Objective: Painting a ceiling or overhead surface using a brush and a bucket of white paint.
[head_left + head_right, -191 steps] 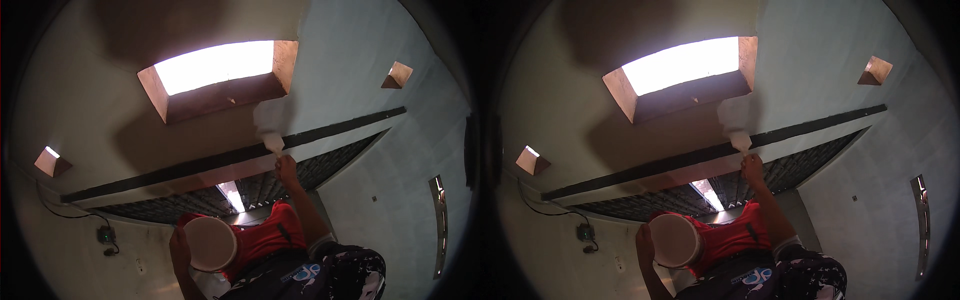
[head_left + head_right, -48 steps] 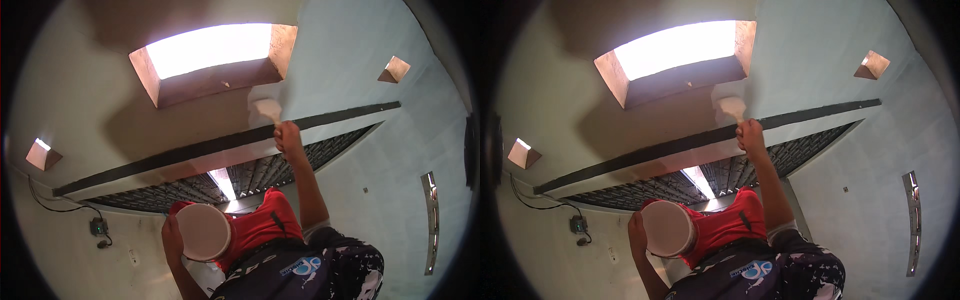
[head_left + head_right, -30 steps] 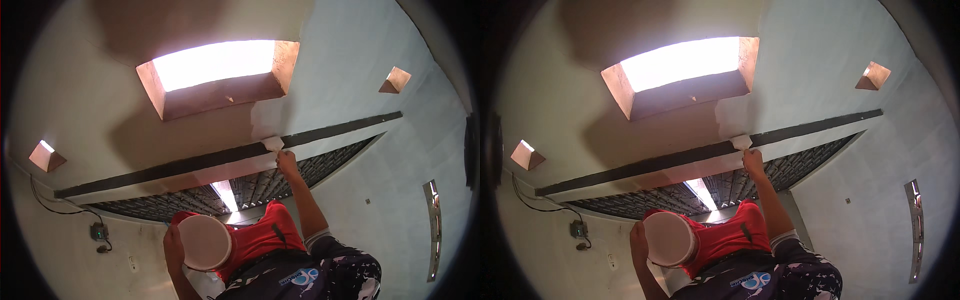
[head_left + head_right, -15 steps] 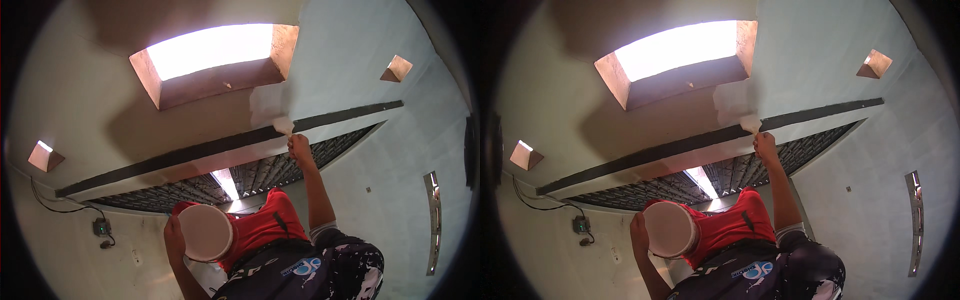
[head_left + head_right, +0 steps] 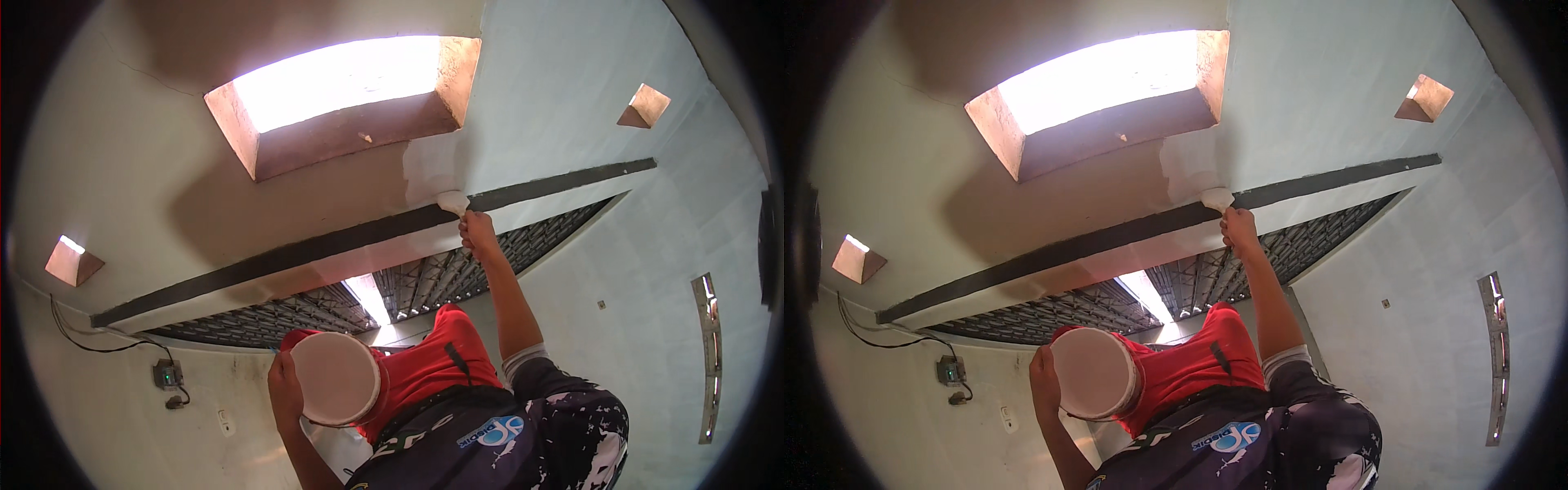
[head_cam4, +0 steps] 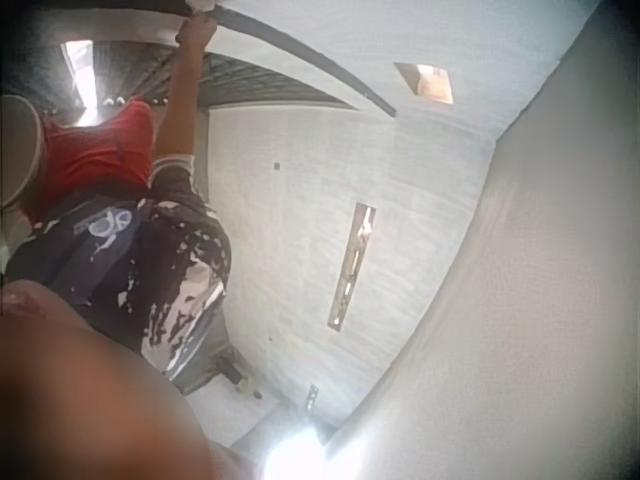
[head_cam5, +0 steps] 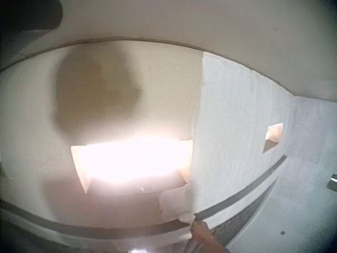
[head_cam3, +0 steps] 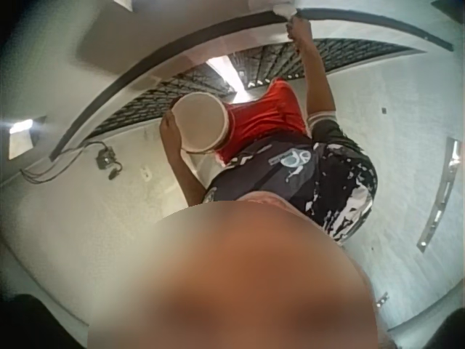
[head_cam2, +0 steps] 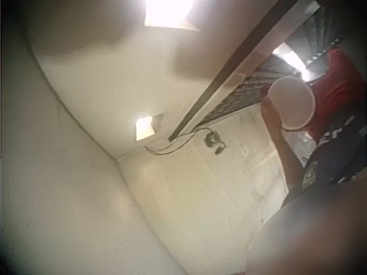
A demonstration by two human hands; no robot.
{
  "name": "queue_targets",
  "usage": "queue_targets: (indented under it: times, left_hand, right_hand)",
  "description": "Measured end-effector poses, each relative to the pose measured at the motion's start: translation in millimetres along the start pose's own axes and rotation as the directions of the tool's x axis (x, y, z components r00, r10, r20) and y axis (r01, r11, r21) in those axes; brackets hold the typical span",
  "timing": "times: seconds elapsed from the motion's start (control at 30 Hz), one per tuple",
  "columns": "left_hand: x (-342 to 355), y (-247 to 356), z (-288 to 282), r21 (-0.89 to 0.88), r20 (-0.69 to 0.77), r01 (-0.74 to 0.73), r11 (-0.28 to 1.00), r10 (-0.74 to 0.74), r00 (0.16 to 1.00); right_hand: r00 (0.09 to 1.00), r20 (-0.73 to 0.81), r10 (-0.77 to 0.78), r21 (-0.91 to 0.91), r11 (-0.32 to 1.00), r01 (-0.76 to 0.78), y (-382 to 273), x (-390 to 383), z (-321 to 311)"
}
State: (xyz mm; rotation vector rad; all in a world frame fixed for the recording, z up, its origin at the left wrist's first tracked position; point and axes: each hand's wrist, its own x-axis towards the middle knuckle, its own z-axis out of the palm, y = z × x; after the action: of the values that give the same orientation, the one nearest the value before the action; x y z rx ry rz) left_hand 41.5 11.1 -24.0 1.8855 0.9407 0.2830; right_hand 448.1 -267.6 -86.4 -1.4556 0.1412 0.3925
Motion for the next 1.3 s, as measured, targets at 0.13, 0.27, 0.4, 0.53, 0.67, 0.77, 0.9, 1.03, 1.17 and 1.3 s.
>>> queue_targets:
  times: [0.13, 0.27, 0.4, 0.53, 0.67, 0.77, 0.9, 1.03, 1.17, 1.3]
  left_hand:
    - [-1, 0, 1, 0.014, -0.033, 0.018, 1.0, -0.017, 0.999]
    - [0, 2, 2, 0.014, -0.015, -0.01, 1.0, 0.01, 1.0]
    - [-1, 6, 3, -0.006, -0.014, -0.007, 1.0, 0.007, 1.0]
    - [2, -7, 3, -0.011, -0.034, 0.01, 1.0, -0.011, 0.999]
    - [0, -6, 2, 0.0, -0.029, 0.008, 1.0, -0.008, 1.0]
    - [0, 1, 3, -0.007, -0.028, 0.001, 1.0, -0.001, 1.0]
    - [-1, -6, 1, -0.034, -0.031, 0.006, 0.999, -0.007, 0.999]
    - [-2, 1, 3, 0.011, -0.051, 0.035, 0.999, -0.034, 0.998]
    - [-1, 3, 4, 0.008, -0.024, 0.018, 1.0, -0.018, 1.0]
    - [-2, -5, 2, -0.002, -0.037, 0.022, 1.0, -0.022, 0.999]
  right_hand:
    - [1.0, -0.015, 0.009, 0.075, 0.997, -0.008, -5, -19, -4]
    - [0.999, -0.045, 0.013, -0.025, 1.0, -0.014, -13, -16, -3]
    - [0.994, -0.106, 0.019, -0.119, 0.992, -0.032, -16, -16, 0]
    - [0.993, -0.117, 0.016, -0.145, 0.989, -0.032, -10, -12, -1]
    - [0.997, -0.069, 0.037, -0.123, 0.991, -0.045, -9, 1, -1]
    - [0.996, -0.084, 0.033, -0.125, 0.991, -0.043, -9, 5, 0]
    - [0.998, -0.045, 0.041, -0.056, 0.997, -0.044, -17, -7, -3]
    - [0.996, -0.054, 0.07, -0.103, 0.992, -0.075, -18, -3, -3]
    - [0.996, -0.057, 0.061, -0.122, 0.99, -0.068, -9, 11, -5]
    - [0.997, -0.047, 0.055, -0.023, 0.998, -0.056, -13, -3, -1]
